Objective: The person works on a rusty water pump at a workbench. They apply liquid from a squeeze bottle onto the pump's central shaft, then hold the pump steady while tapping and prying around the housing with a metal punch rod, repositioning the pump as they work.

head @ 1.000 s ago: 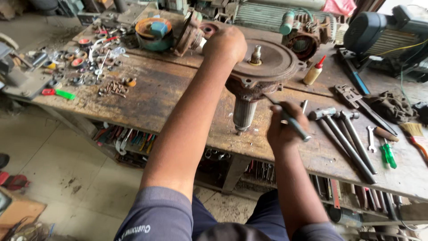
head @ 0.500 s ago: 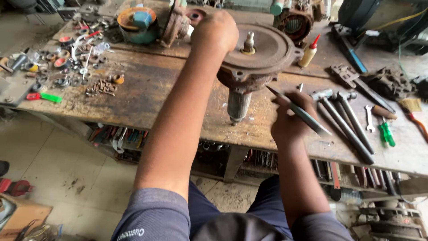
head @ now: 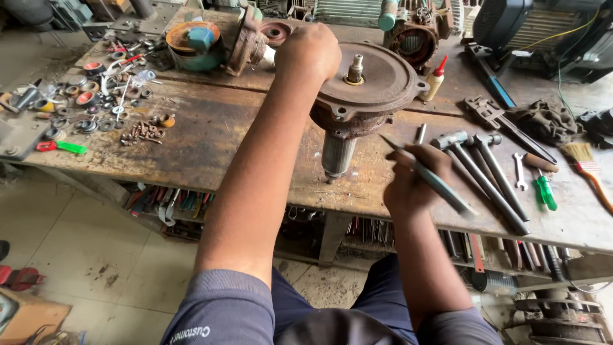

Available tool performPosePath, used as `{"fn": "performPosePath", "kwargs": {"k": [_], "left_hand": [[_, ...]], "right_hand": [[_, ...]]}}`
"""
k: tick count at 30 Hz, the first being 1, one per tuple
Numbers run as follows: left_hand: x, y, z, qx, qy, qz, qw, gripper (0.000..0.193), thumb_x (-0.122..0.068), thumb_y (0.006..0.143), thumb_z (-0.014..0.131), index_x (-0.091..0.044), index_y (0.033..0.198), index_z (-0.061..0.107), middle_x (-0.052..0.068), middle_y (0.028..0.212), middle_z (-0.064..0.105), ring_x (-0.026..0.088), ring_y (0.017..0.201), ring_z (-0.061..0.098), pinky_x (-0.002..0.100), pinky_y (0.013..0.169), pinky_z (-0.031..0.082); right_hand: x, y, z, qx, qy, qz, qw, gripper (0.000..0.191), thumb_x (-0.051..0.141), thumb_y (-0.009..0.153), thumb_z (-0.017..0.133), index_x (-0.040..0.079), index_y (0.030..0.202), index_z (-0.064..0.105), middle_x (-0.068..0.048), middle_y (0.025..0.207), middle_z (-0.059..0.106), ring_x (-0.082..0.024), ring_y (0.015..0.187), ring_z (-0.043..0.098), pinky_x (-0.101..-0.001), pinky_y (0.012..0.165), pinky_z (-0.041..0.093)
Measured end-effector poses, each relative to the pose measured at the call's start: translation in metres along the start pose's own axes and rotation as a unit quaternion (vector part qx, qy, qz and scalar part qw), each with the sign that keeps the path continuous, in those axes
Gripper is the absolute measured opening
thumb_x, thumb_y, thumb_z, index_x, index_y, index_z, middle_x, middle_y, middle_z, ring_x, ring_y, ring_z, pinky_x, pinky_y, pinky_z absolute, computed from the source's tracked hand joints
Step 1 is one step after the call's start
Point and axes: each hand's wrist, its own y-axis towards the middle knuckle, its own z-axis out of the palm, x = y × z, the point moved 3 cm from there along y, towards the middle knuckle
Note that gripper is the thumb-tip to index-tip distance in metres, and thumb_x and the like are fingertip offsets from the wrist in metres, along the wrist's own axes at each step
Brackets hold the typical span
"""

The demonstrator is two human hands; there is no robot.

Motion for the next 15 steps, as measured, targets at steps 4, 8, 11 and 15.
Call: {"fn": "performPosePath", "kwargs": {"k": [4, 8, 11, 15], "left_hand": [[-0.001, -0.001, -0.002, 0.025, 0.015, 0.009, 1.0, 0.031, -0.017, 0.094, 0.053, -0.002, 0.116, 0.069, 0.025, 0.124, 0.067, 0.041, 0.109, 0.069, 0.051, 0.088, 0.058], [0.0, -0.002, -0.007, 0.029, 0.006, -0.018, 0.999, 0.031, -0.017, 0.095, 0.053, -0.002, 0.115, 0.071, 0.024, 0.125, 0.067, 0.04, 0.112, 0.068, 0.05, 0.091, 0.057], [0.001, -0.001, -0.007, 0.057, 0.017, -0.019, 0.998, 0.032, -0.018, 0.099, 0.052, -0.001, 0.118, 0.07, 0.027, 0.127, 0.066, 0.041, 0.113, 0.069, 0.052, 0.092, 0.057], [0.001, 0.001, -0.008, 0.054, 0.014, -0.022, 0.998, 0.032, -0.017, 0.097, 0.053, -0.003, 0.121, 0.07, 0.025, 0.13, 0.065, 0.041, 0.118, 0.066, 0.053, 0.095, 0.056]], "right_hand": [[0.006, 0.003, 0.007, 0.088, -0.131, -0.035, 0.987, 0.018, 0.018, 0.11, 0.065, 0.001, 0.114, 0.059, -0.011, 0.087, 0.071, -0.017, 0.078, 0.071, -0.0281, 0.07, 0.055], [0.004, 0.004, 0.011, 0.099, -0.084, -0.008, 0.992, 0.014, 0.014, 0.108, 0.064, 0.001, 0.111, 0.06, -0.01, 0.086, 0.07, -0.015, 0.073, 0.07, -0.0259, 0.065, 0.055], [0.006, 0.006, 0.01, 0.058, -0.016, -0.015, 0.998, 0.011, 0.01, 0.11, 0.064, 0.002, 0.113, 0.058, -0.012, 0.094, 0.07, -0.016, 0.081, 0.07, -0.0286, 0.074, 0.058], [0.014, 0.011, 0.018, 0.179, -0.164, -0.074, 0.967, 0.011, 0.005, 0.1, 0.069, 0.001, 0.108, 0.062, -0.015, 0.087, 0.07, -0.02, 0.077, 0.067, -0.0342, 0.068, 0.052]]}}
